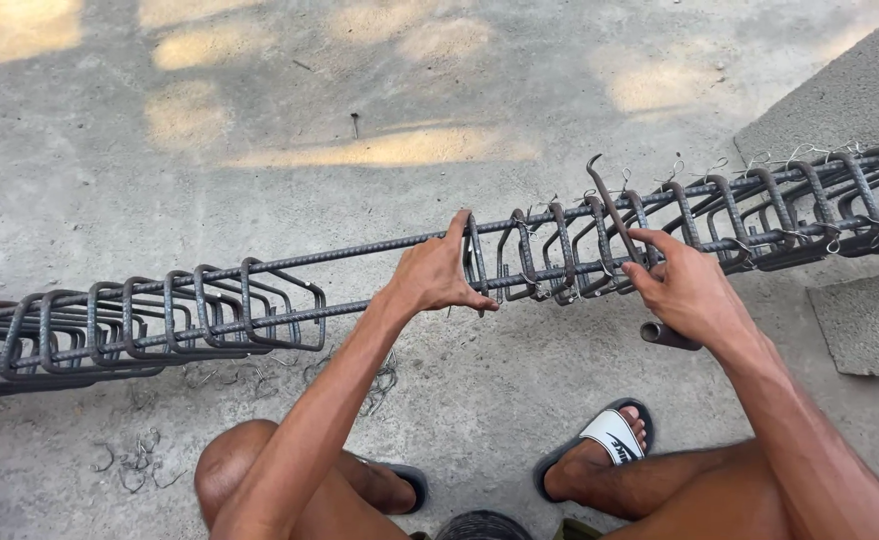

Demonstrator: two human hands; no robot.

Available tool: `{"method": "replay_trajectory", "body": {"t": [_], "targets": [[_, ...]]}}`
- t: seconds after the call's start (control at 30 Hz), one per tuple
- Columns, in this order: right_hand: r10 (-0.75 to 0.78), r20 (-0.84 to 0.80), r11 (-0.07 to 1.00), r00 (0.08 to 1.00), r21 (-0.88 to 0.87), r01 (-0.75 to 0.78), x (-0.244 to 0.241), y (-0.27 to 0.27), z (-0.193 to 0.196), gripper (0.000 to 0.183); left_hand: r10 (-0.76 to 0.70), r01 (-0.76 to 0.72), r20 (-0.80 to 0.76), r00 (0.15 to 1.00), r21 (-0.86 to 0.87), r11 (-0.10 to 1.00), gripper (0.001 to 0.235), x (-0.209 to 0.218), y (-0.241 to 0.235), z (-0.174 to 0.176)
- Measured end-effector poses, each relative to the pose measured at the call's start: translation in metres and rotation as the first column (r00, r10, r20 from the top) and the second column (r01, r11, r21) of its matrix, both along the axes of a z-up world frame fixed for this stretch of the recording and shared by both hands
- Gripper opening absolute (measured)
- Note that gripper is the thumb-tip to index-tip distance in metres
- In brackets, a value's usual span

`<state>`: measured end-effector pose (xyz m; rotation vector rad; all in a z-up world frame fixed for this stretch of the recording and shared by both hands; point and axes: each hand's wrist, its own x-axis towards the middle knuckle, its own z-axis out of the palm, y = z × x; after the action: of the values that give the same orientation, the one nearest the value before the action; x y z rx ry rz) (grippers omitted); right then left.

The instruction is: Tying metal stirrups to longitudinal rebar rods using a manual hook tool and wire ties to assemble a rebar cage.

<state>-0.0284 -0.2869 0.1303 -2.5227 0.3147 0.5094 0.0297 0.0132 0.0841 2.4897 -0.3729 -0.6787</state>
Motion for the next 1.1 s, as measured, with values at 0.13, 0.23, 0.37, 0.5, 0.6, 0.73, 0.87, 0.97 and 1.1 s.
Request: {"method": "replay_trajectory", "body": {"t": [0.13, 0.23, 0.37, 0.5, 0.6, 0.73, 0.87, 0.97, 1.1], "targets": [[0.010, -0.002, 1.000, 1.000, -0.011, -0.010, 0.004, 0.006, 0.004, 0.047, 0.010, -0.010, -0.001, 1.000, 0.003, 1.000, 0.128, 0.001, -0.002, -0.005], [-0.026, -0.020, 0.999, 0.999, -0.023, 0.025, 0.002, 0.013, 0.011, 0.052, -0.046, 0.038, 0.137, 0.989, 0.056, 0.998, 0.151, 0.006, 0.000, -0.034], [0.025, -0.015, 1.000, 1.000, -0.017, -0.025, 0.001, 0.009, 0.007, 0.059, -0.049, 0.044, 0.141, 0.989, 0.034, 0.998, 0.153, 0.009, 0.001, -0.040], [0.117, -0.064, 0.993, 0.991, 0.006, -0.116, -0.001, 0.007, 0.003, 0.062, -0.041, 0.034, 0.127, 0.991, 0.062, 0.998, 0.154, 0.007, 0.001, -0.037], [0.126, -0.099, 0.991, 0.987, -0.040, -0.131, -0.002, 0.004, -0.005, 0.060, -0.045, 0.036, 0.123, 0.991, 0.073, 0.997, 0.151, 0.007, 0.000, -0.033], [0.155, -0.122, 0.987, 0.980, -0.015, -0.158, -0.001, 0.005, 0.003, 0.063, 0.000, 0.000, -0.003, 1.000, 0.006, 1.000, 0.133, -0.002, -0.001, -0.004], [0.165, -0.122, 0.984, 0.979, -0.045, -0.172, 0.002, 0.002, -0.007, 0.062, -0.031, 0.031, 0.011, 0.999, 0.066, 0.997, 0.138, 0.000, -0.001, -0.018], [0.157, -0.126, 0.985, 0.980, -0.048, -0.164, 0.003, 0.001, -0.008, 0.062, -0.035, 0.035, -0.001, 0.999, 0.094, 0.995, 0.135, -0.004, 0.001, 0.002], [0.142, -0.131, 0.988, 0.981, -0.050, -0.149, 0.003, -0.001, -0.008, 0.061, -0.076, 0.073, 0.011, 0.997, 0.157, 0.985, 0.099, 0.002, 0.012, 0.016]]}}
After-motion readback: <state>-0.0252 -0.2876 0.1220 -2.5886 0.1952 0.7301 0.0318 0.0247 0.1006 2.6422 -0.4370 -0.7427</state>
